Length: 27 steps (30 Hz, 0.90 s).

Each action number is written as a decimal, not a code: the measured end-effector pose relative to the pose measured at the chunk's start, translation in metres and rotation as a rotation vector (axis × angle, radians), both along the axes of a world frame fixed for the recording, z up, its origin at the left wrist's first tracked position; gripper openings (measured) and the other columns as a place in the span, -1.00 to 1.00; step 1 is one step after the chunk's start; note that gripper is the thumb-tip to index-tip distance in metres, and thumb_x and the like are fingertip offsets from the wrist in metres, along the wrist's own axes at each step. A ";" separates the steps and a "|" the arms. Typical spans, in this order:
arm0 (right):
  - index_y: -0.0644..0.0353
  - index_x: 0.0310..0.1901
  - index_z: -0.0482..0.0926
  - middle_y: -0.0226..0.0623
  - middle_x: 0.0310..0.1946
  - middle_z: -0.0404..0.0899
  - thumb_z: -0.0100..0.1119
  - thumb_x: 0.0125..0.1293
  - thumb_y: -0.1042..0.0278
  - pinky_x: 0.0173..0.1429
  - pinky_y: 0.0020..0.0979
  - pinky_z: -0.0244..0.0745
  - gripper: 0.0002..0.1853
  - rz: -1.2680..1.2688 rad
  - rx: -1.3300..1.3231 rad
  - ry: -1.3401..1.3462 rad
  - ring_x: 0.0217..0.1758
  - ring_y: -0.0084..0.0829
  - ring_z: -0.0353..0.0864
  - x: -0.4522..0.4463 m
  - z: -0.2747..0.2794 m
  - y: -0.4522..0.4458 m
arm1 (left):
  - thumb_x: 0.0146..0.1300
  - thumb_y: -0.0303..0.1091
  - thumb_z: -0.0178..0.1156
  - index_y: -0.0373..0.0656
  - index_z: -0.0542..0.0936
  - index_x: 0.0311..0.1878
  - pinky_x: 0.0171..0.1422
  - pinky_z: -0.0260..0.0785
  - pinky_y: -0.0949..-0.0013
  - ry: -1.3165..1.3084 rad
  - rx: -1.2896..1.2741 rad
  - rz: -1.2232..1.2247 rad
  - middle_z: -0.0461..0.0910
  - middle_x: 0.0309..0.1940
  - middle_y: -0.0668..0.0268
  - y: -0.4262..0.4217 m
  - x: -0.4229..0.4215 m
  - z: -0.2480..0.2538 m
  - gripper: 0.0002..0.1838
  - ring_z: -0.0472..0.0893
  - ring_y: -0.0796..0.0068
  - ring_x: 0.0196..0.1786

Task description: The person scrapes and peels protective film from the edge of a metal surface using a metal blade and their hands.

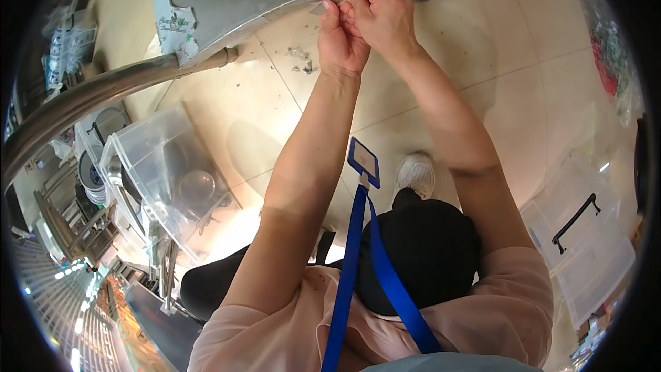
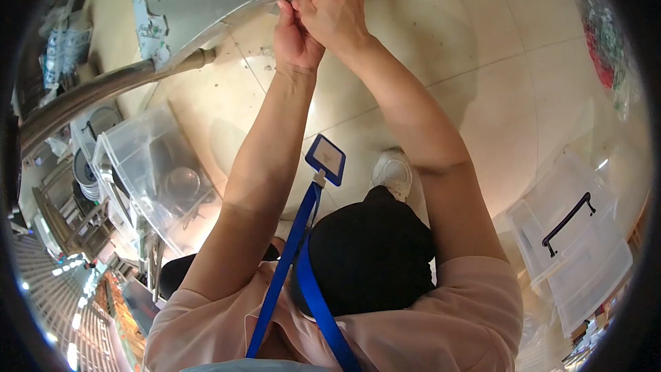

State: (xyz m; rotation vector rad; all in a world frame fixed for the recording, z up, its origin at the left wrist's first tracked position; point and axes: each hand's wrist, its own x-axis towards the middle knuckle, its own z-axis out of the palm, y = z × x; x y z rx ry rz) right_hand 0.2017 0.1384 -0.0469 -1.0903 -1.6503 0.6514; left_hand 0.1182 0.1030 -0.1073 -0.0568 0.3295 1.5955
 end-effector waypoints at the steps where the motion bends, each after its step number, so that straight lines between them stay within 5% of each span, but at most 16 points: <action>1: 0.19 -0.59 0.48 -0.37 -0.63 0.51 0.09 -0.01 0.43 -0.44 -0.33 0.37 -0.92 0.017 0.022 -0.027 -0.52 -0.31 0.50 0.001 0.002 0.000 | 0.32 -0.10 -0.19 -0.19 0.42 -0.21 0.07 0.32 0.39 0.005 -0.007 -0.003 0.49 -0.26 0.35 0.000 0.001 0.001 -0.65 0.45 0.46 -0.13; 11: 0.18 -0.57 0.48 -0.32 -0.57 0.50 0.11 -0.07 0.38 -0.43 -0.30 0.38 -0.92 0.027 0.070 -0.249 -0.45 -0.29 0.50 0.001 0.008 0.001 | 0.28 -0.03 -0.13 -0.12 0.42 -0.06 0.16 0.24 0.35 -0.091 -0.117 -0.007 0.47 -0.11 0.35 0.002 0.011 0.006 -0.62 0.41 0.41 -0.01; 14: 0.17 -0.57 0.49 -0.33 -0.58 0.49 0.14 -0.10 0.35 -0.43 -0.32 0.38 -0.90 0.048 0.111 -0.343 -0.44 -0.31 0.51 0.002 0.014 0.002 | 0.30 -0.07 -0.16 -0.12 0.43 -0.24 0.07 0.31 0.41 -0.083 -0.180 0.015 0.48 -0.29 0.42 0.002 0.021 0.033 -0.68 0.44 0.51 -0.14; 19: 0.17 -0.61 0.47 -0.34 -0.61 0.47 0.13 -0.22 0.39 -0.45 -0.36 0.38 -0.91 0.014 0.244 -0.402 -0.47 -0.35 0.50 -0.002 0.011 0.003 | 0.28 -0.03 -0.14 -0.09 0.43 -0.14 0.10 0.28 0.41 -0.114 -0.147 0.015 0.47 -0.19 0.40 0.002 0.023 0.027 -0.66 0.43 0.47 -0.07; 27: 0.17 -0.61 0.44 -0.35 -0.63 0.45 0.09 -0.07 0.42 -0.47 -0.33 0.36 -0.93 0.038 0.274 -0.459 -0.53 -0.30 0.46 -0.003 0.011 0.006 | 0.27 -0.02 -0.12 -0.10 0.42 -0.07 0.10 0.28 0.40 -0.178 -0.104 -0.003 0.47 -0.13 0.38 0.000 0.024 0.019 -0.63 0.42 0.45 -0.02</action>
